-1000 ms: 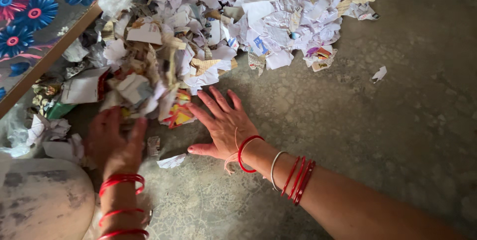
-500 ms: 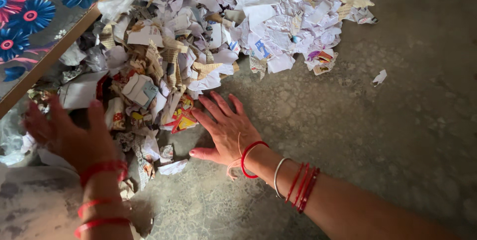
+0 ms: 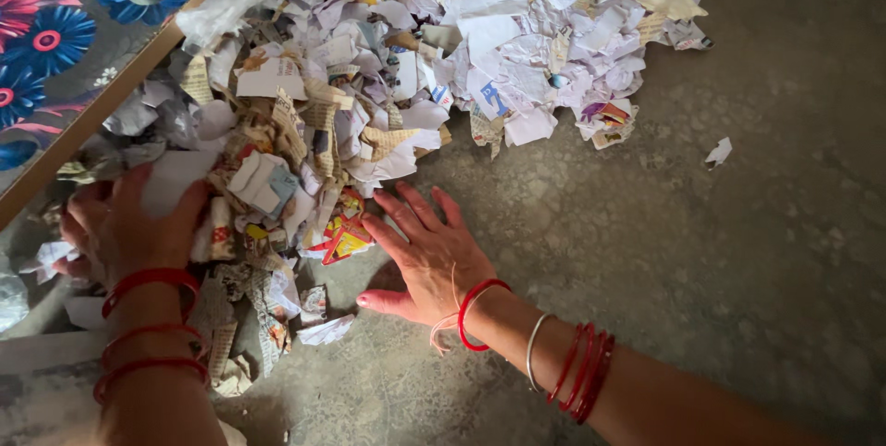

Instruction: The person sits on a concrete floor and sorts through a large pile of crumpled paper scraps. They pick up individual pieces, crumple them further, and place them into a white sack positioned to their left. The task involves repetitive handling of paper waste.

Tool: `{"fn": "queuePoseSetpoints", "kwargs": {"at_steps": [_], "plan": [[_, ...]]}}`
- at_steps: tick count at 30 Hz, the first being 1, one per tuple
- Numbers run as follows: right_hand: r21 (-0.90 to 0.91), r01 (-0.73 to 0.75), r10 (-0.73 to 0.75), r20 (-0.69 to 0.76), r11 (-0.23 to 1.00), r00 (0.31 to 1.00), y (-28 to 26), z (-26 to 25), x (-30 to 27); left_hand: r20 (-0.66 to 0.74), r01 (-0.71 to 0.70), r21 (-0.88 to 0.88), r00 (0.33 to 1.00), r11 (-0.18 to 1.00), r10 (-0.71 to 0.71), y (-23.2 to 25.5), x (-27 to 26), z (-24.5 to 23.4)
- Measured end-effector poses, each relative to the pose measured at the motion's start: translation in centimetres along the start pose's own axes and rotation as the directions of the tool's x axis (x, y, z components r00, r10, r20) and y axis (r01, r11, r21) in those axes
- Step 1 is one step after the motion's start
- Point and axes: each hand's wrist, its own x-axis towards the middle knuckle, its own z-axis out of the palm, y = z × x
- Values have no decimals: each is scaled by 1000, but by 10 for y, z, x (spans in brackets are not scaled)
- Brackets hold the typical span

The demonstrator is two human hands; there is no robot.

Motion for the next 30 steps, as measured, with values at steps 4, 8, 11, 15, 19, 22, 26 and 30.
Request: {"fn": "queuePoseSetpoints", "kwargs": {"at_steps": [4,8,11,15,19,22,26,30], "plan": [[-5,17,-17,-33,1000,999,0,1,-2,-144,-184,-40,974,982,176,-2,-4,5],[-9,25,-26,-56,1000,998,1,3,-2,-41,-198,-47,980,979,196,5,-24,1],[-13,25,-26,-68,1000,997,1,4,-3,-38,-262,-5,964,965,262,14,-39,0],[-5,24,-24,-53,1000,998,1,5,-2,-68,-298,-14,953,954,296,24,-58,5],[57,32,-27,-88,998,996,4,8,-3,-41,-268,-48,963,962,266,31,-71,6],[95,99,-80,-186,991,979,5,10,-7,-14,-303,-48,953,952,303,34,-82,8],[92,145,-120,-238,985,964,5,11,-7,36,-309,-77,949,948,312,37,-90,12],[162,123,-82,-237,979,968,8,14,-10,-95,-379,-130,924,916,369,38,-95,14]]}}
